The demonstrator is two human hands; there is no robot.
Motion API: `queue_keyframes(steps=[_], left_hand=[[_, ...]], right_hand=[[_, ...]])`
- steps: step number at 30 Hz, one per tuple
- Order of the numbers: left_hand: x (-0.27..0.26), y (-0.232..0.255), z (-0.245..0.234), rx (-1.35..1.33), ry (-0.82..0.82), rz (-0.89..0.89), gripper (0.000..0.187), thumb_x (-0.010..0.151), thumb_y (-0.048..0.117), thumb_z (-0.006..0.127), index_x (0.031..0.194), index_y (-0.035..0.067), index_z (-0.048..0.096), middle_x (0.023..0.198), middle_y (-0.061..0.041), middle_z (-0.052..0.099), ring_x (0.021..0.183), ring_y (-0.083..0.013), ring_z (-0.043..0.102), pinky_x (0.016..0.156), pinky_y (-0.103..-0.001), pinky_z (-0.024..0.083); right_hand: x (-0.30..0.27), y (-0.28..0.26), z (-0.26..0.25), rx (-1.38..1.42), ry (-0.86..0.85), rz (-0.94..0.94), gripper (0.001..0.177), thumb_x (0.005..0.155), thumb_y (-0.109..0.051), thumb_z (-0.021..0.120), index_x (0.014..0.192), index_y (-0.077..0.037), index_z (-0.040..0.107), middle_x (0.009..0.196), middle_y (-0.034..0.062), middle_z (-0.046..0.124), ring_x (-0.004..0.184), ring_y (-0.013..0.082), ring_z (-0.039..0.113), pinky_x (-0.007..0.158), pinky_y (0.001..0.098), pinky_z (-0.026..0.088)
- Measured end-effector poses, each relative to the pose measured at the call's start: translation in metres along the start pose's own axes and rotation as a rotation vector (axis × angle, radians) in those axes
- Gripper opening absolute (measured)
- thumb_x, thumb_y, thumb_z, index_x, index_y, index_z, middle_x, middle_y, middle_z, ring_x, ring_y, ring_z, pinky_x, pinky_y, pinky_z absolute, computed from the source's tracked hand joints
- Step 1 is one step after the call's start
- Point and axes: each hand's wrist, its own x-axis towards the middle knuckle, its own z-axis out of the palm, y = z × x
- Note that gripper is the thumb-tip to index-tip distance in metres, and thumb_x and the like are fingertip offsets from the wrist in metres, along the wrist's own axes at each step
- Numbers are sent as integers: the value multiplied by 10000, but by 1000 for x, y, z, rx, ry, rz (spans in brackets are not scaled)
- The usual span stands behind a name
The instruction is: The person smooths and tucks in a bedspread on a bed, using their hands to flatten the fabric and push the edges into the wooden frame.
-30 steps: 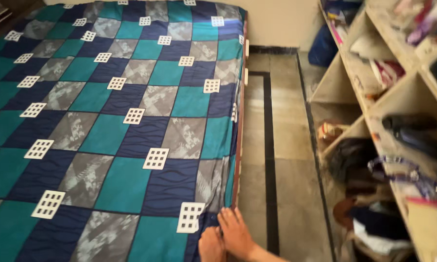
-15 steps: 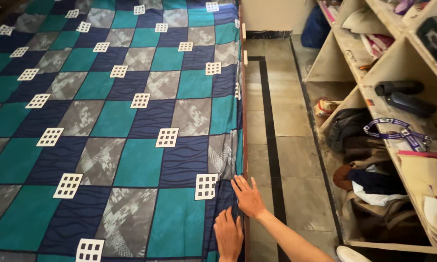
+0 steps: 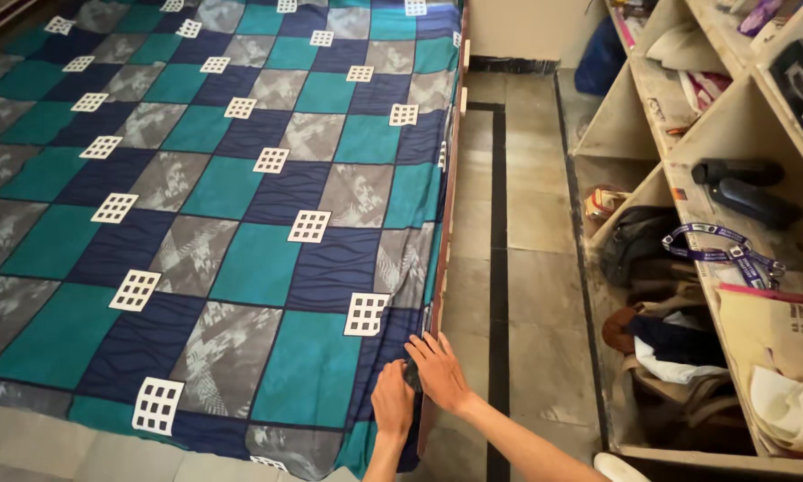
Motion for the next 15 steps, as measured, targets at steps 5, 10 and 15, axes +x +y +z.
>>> queue_keyframes(steps=[5, 10, 15], left_hand=[[-8, 16, 8, -120, -150, -204, 133, 997, 165, 540, 1013, 71, 632, 881, -238, 720, 848, -465, 675, 709, -586, 486], [-13, -1, 2, -102, -231, -76, 185, 1036, 238, 523, 1041, 74, 607, 835, -230, 711, 796, -461, 678, 662, -578, 511], [-36, -16, -10, 127, -308, 120, 344, 917, 299, 625, 1126, 32, 571, 797, -205, 675, 677, -430, 670, 580, -559, 541]], right_hand=[[-2, 17, 10, -18, 59, -18, 388, 767, -27, 649, 1148, 49, 655, 1226, 229, 647, 1305, 424, 505, 1181, 566, 290], [-1, 7, 20, -17, 31, 70, 361, 737, -55, 676, 1074, 73, 660, 1223, 254, 643, 1306, 460, 480, 1163, 563, 289], [-7, -24, 11, -82, 15, 180, 393, 651, -28, 665, 1038, 38, 676, 1226, 213, 653, 1302, 452, 494, 1085, 536, 331]])
